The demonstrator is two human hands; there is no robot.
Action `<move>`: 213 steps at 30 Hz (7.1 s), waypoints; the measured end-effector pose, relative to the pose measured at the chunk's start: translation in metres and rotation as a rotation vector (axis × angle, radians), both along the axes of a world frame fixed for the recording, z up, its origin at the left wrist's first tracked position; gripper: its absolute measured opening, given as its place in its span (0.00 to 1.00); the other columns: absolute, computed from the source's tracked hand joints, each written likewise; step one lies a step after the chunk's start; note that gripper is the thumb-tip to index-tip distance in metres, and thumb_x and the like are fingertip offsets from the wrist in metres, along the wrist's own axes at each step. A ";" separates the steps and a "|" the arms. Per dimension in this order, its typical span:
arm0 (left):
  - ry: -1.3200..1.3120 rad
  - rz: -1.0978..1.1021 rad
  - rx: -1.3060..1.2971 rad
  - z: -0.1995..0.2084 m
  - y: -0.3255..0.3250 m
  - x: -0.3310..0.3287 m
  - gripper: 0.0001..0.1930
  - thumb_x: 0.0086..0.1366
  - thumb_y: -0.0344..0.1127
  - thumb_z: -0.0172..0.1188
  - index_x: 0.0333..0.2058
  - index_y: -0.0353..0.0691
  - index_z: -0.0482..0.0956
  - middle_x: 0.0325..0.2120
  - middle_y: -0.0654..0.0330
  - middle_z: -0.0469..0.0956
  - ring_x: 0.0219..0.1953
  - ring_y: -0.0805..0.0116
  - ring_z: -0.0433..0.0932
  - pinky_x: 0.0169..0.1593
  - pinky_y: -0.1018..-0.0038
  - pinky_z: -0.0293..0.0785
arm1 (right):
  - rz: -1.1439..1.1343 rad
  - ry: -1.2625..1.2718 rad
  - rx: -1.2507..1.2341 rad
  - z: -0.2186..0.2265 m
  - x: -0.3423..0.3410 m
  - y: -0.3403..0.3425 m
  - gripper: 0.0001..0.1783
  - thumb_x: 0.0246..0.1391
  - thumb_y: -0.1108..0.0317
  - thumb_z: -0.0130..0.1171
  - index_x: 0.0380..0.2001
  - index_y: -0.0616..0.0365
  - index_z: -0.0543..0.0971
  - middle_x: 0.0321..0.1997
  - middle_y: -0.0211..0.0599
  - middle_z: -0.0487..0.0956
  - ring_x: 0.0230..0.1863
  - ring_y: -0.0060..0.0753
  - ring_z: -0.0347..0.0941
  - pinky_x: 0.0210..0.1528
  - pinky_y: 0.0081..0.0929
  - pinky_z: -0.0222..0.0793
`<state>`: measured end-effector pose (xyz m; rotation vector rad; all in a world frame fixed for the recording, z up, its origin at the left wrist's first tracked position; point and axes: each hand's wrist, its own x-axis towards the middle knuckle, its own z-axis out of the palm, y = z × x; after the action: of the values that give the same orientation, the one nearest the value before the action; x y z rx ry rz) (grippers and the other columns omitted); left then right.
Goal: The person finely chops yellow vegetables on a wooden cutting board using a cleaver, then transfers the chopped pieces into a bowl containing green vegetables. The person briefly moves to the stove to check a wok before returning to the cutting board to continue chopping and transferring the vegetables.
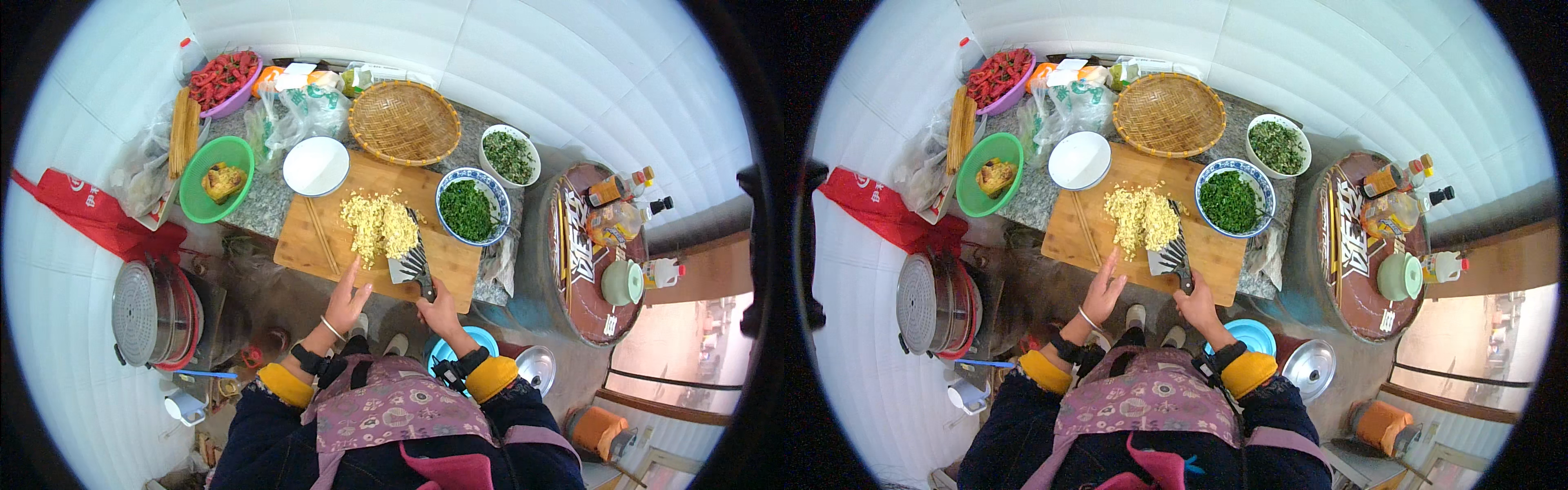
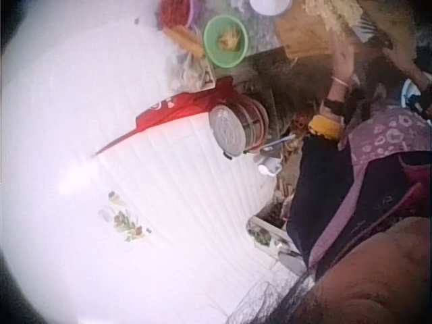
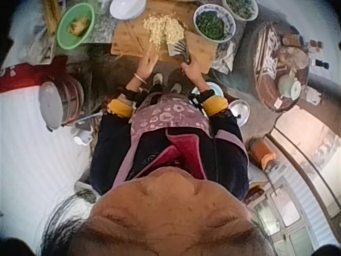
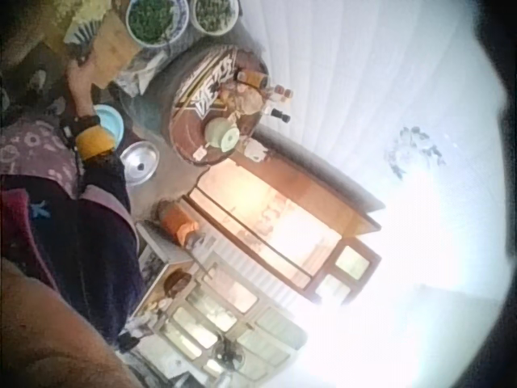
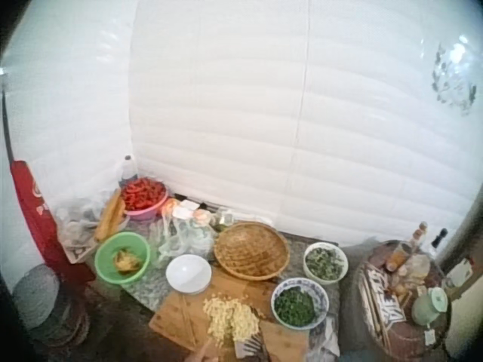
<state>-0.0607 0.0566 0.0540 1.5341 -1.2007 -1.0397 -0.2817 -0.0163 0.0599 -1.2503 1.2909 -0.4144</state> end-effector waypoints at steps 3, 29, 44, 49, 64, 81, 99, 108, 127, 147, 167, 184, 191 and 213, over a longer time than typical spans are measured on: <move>-0.140 -0.127 -0.117 0.011 0.001 0.011 0.37 0.67 0.46 0.51 0.66 0.31 0.48 0.65 0.42 0.52 0.68 0.47 0.52 0.67 0.63 0.50 | -0.021 -0.032 0.031 0.011 0.003 0.011 0.33 0.47 0.73 0.54 0.59 0.65 0.62 0.25 0.41 0.76 0.18 0.27 0.72 0.20 0.26 0.69; -0.594 -1.021 -0.628 0.085 -0.145 -0.107 0.46 0.63 0.63 0.45 0.67 0.34 0.44 0.67 0.49 0.49 0.69 0.54 0.48 0.69 0.58 0.44 | -0.272 0.073 -0.115 0.140 -0.067 -0.027 0.28 0.46 0.76 0.53 0.54 0.71 0.66 0.22 0.37 0.74 0.16 0.23 0.70 0.17 0.24 0.65; -0.464 -0.857 -0.519 0.052 -0.205 -0.129 0.42 0.64 0.55 0.52 0.65 0.30 0.49 0.65 0.43 0.53 0.68 0.51 0.53 0.68 0.63 0.49 | -0.129 0.199 0.047 0.153 -0.109 -0.070 0.35 0.47 0.76 0.55 0.61 0.70 0.63 0.25 0.33 0.75 0.20 0.19 0.71 0.21 0.19 0.67; -0.483 -0.825 -0.438 0.039 -0.219 -0.123 0.41 0.65 0.51 0.52 0.66 0.32 0.45 0.66 0.42 0.51 0.68 0.48 0.51 0.68 0.63 0.49 | -0.040 0.210 0.017 0.166 -0.121 -0.071 0.36 0.46 0.73 0.57 0.60 0.70 0.64 0.24 0.35 0.76 0.20 0.21 0.72 0.22 0.23 0.69; 0.067 -0.498 -0.293 0.050 -0.230 -0.111 0.23 0.66 0.34 0.55 0.59 0.41 0.67 0.57 0.57 0.71 0.57 0.64 0.70 0.58 0.70 0.65 | -0.227 0.097 0.027 0.142 -0.205 0.005 0.32 0.49 0.74 0.60 0.59 0.66 0.64 0.34 0.35 0.77 0.21 0.15 0.70 0.18 0.17 0.65; 0.265 0.240 -0.148 -0.029 -0.059 -0.005 0.27 0.70 0.31 0.46 0.65 0.29 0.52 0.65 0.49 0.54 0.68 0.60 0.52 0.68 0.68 0.48 | -0.326 0.223 -0.060 -0.009 -0.107 0.110 0.31 0.52 0.74 0.60 0.59 0.66 0.62 0.30 0.35 0.77 0.20 0.20 0.70 0.23 0.22 0.68; -0.395 0.198 -0.195 -0.054 -0.094 -0.002 0.30 0.69 0.38 0.48 0.63 0.27 0.52 0.62 0.38 0.56 0.65 0.44 0.55 0.67 0.59 0.50 | -0.058 0.311 -0.269 -0.015 0.026 0.065 0.31 0.51 0.68 0.60 0.58 0.68 0.66 0.48 0.64 0.75 0.47 0.59 0.74 0.46 0.38 0.72; -0.185 0.208 -0.183 -0.040 -0.090 0.000 0.30 0.69 0.35 0.46 0.64 0.28 0.50 0.64 0.40 0.53 0.66 0.46 0.53 0.67 0.61 0.48 | -0.029 0.125 -0.064 -0.025 0.036 0.061 0.32 0.50 0.69 0.62 0.57 0.68 0.67 0.47 0.63 0.75 0.50 0.51 0.76 0.50 0.34 0.70; -0.137 -0.746 -0.421 0.069 -0.146 -0.098 0.38 0.65 0.45 0.52 0.66 0.33 0.46 0.64 0.45 0.56 0.65 0.46 0.57 0.66 0.61 0.55 | -0.234 0.032 0.022 0.111 -0.099 -0.017 0.32 0.53 0.72 0.59 0.60 0.68 0.63 0.22 0.31 0.74 0.17 0.19 0.69 0.17 0.21 0.66; -0.366 -0.701 -0.304 0.033 -0.235 -0.137 0.34 0.65 0.41 0.54 0.63 0.29 0.52 0.60 0.42 0.62 0.63 0.47 0.60 0.64 0.63 0.58 | -0.144 0.195 0.027 0.126 -0.170 -0.034 0.32 0.51 0.70 0.61 0.59 0.69 0.66 0.31 0.35 0.79 0.18 0.18 0.70 0.20 0.20 0.67; 0.060 0.229 -0.245 -0.025 -0.086 -0.003 0.25 0.67 0.32 0.52 0.61 0.31 0.61 0.59 0.48 0.66 0.62 0.57 0.64 0.64 0.67 0.57 | -0.070 0.405 -0.460 0.016 -0.078 0.063 0.31 0.49 0.69 0.62 0.57 0.63 0.68 0.48 0.58 0.76 0.47 0.57 0.75 0.45 0.39 0.72; -0.535 0.140 -0.056 -0.047 -0.136 0.053 0.30 0.65 0.41 0.54 0.59 0.28 0.58 0.59 0.40 0.63 0.62 0.44 0.61 0.64 0.55 0.54 | 0.095 0.903 -0.724 0.046 -0.009 0.022 0.31 0.52 0.72 0.55 0.62 0.55 0.63 0.40 0.42 0.73 0.39 0.45 0.74 0.30 0.37 0.73; -0.582 0.114 -0.101 -0.053 -0.141 0.051 0.31 0.63 0.40 0.56 0.59 0.28 0.58 0.59 0.40 0.62 0.62 0.42 0.58 0.65 0.56 0.53 | 0.164 1.058 -0.803 0.033 0.009 -0.001 0.35 0.45 0.75 0.54 0.62 0.53 0.64 0.34 0.36 0.71 0.36 0.41 0.72 0.30 0.34 0.73; -0.666 0.108 -0.011 -0.049 -0.150 0.066 0.30 0.65 0.42 0.53 0.60 0.30 0.59 0.58 0.38 0.63 0.60 0.41 0.62 0.63 0.55 0.57 | 0.386 0.960 -0.940 0.034 0.050 -0.038 0.33 0.47 0.72 0.55 0.60 0.48 0.67 0.35 0.33 0.72 0.33 0.36 0.74 0.27 0.31 0.73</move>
<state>0.0053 -0.0939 0.0054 1.9889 -1.5317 -0.4476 -0.2315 -0.0543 0.0944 -2.6569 1.6202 -0.1009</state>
